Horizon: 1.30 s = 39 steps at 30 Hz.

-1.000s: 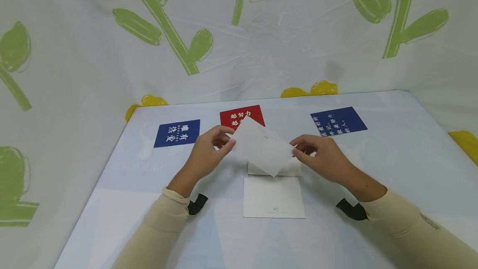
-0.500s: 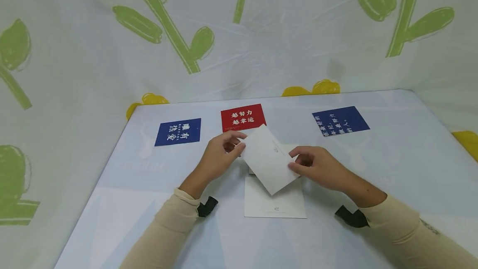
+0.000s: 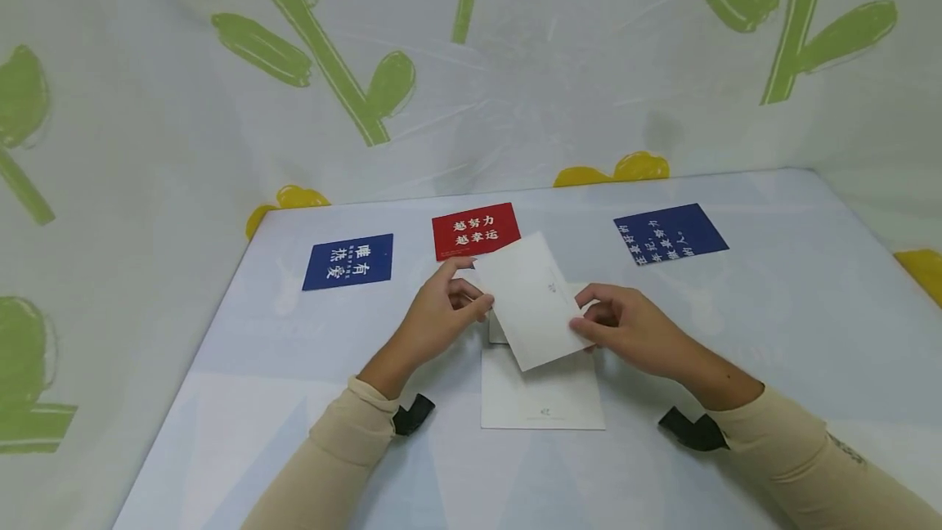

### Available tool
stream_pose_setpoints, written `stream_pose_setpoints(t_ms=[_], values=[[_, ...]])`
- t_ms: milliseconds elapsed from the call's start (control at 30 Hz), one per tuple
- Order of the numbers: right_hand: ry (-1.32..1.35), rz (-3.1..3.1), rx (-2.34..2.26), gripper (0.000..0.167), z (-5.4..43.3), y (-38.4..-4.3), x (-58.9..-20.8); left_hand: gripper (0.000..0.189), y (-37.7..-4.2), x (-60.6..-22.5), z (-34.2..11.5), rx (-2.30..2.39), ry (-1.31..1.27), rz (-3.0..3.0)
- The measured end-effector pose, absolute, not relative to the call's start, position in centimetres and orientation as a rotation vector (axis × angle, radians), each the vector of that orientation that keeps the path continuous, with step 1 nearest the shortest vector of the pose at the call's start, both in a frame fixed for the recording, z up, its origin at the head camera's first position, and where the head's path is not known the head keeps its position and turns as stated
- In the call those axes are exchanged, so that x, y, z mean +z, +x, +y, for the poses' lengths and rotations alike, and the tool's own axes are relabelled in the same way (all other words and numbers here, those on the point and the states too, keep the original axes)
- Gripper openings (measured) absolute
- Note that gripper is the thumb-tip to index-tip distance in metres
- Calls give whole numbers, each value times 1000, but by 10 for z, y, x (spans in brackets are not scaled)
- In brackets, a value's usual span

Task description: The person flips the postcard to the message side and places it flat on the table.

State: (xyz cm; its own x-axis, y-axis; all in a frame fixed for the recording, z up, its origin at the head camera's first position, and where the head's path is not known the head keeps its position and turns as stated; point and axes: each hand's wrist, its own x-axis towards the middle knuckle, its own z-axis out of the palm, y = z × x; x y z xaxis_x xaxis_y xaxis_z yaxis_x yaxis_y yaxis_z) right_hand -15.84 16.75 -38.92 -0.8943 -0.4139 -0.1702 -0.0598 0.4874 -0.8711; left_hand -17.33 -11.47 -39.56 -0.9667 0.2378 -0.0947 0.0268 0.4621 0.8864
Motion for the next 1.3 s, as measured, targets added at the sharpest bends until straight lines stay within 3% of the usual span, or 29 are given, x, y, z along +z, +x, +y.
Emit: stream_pose_setpoints(t_ms=[267, 667, 1067, 1300], values=[[-361, 2365, -1423, 25, 165, -159, -393, 42, -169, -395, -114, 1478, 300, 2448], [-357, 2319, -1432, 28, 166, -162, -398, 54, -167, -396, -106, 1510, 385, 2403], [-418, 2390, -1467, 18, 172, -162, -397, 45, -162, -392, -105, 1425, 427, 2444], [-349, 2416, -1520, 26, 176, -166, -389, 41, -162, -388, -108, 1335, 485, 2473]])
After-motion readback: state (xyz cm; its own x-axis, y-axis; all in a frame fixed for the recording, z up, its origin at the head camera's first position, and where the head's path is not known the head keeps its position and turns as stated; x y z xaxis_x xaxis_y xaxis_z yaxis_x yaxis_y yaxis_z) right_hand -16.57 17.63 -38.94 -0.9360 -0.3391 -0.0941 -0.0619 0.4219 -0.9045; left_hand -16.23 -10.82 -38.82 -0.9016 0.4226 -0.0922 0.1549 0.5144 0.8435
